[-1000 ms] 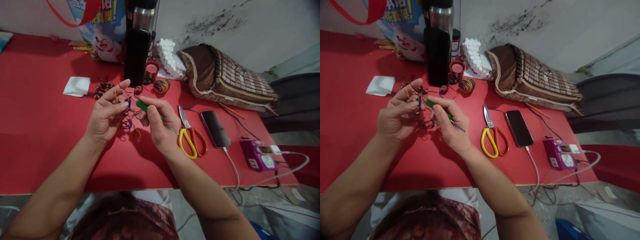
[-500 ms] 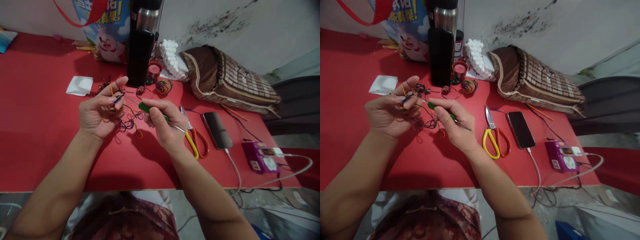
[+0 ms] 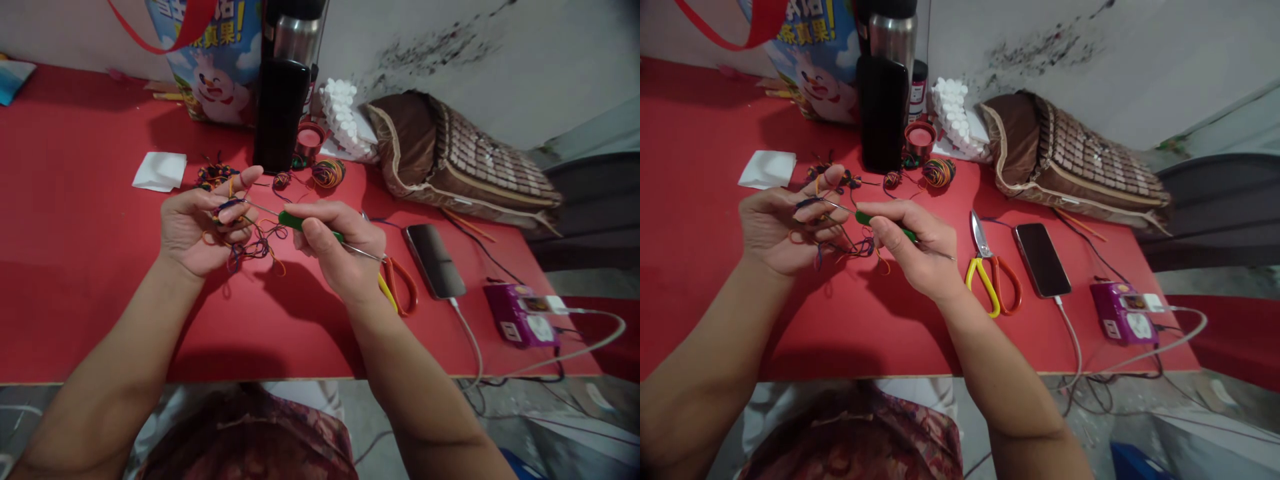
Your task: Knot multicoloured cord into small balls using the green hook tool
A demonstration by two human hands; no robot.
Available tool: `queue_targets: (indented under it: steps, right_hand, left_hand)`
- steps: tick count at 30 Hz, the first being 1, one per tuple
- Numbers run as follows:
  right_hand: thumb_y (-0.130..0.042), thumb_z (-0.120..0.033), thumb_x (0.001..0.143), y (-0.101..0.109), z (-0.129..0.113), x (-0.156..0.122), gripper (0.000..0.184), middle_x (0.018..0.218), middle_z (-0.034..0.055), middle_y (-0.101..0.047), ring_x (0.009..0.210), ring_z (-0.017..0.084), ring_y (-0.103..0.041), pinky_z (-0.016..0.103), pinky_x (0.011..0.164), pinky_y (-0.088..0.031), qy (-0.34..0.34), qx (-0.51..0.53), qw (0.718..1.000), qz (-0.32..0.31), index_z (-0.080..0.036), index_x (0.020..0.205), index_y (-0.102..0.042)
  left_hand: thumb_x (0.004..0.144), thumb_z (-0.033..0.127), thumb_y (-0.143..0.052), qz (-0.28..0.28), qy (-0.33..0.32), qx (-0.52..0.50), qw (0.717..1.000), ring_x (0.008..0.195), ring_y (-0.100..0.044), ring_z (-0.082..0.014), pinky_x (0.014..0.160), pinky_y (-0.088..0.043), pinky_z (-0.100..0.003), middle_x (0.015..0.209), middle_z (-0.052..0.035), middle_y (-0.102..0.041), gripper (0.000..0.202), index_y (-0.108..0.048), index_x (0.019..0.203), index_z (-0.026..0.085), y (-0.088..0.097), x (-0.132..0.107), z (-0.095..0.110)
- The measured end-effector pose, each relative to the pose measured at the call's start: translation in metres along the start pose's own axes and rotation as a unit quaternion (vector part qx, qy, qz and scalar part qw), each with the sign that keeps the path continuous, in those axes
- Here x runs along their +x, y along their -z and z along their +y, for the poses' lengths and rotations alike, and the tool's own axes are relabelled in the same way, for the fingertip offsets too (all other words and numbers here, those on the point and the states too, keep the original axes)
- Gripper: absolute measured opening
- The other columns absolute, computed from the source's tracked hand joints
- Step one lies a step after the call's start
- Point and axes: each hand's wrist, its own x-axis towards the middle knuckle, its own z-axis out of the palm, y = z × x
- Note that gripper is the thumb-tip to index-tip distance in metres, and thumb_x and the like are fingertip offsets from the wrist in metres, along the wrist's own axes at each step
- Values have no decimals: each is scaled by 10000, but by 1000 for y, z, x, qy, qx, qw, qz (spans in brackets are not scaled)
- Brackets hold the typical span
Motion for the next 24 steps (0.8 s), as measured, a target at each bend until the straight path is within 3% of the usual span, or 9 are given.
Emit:
queue_targets:
  steps: [7, 11, 15, 18, 21, 24]
  right_hand:
    - [-781, -495, 1006, 4, -3, 0, 252, 738, -13, -710, 617, 130, -626, 318, 625, -614, -24, 11, 1000, -5, -273, 1094, -860]
    - [-778, -505, 1007, 0, 2, 1, 240, 698, -33, -661, 576, 112, -582, 256, 504, -503, -57, 97, 994, -3, -289, 1091, -841]
    - [-743, -593, 1006, -8, 6, 3, 323, 647, -54, -608, 486, 96, -475, 260, 460, -457, -83, 157, 984, 17, -278, 1064, -789]
    - [-732, -601, 1011, -10, 8, 4, 333, 660, -58, -595, 464, 85, -410, 274, 463, -458, -88, 160, 983, 33, -275, 1068, -767]
    - [-741, -549, 1019, -10, 9, 5, 287, 666, -63, -583, 470, 74, -378, 261, 466, -433, -92, 180, 979, 29, -263, 1037, -768]
    - [-772, -534, 994, -10, 10, 5, 287, 642, -73, -575, 467, 66, -370, 245, 461, -397, -102, 203, 974, 26, -250, 1032, -779]
  left_hand:
    - [594, 238, -807, 1, 38, -51, 998, 461, -174, -78, 390, -173, -281, 513, 47, -418, 453, -875, 1037, 171, 3, 1, 0]
    - [634, 230, -855, -19, -30, -7, 999, 463, -304, -85, 421, -224, -287, 532, 25, -529, 389, -896, 1020, 204, 0, 1, -6]
    - [674, 179, -894, 42, -117, 96, 988, 594, -565, -143, 483, -284, -287, 683, 10, -681, 461, -894, 1114, 314, -15, -5, -15]
    - [718, 171, -938, 83, -192, 142, 967, 665, -628, -171, 526, -394, -303, 736, 1, -707, 447, -891, 1134, 328, -24, -9, -20]
    - [792, 217, -941, 75, -222, 156, 959, 727, -676, -178, 618, -504, -316, 815, -17, -764, 387, -884, 1162, 315, -25, -10, -24]
    - [837, 314, -945, 77, -238, 165, 954, 722, -683, -177, 642, -519, -324, 846, -34, -794, 346, -889, 1177, 279, -22, -8, -26]
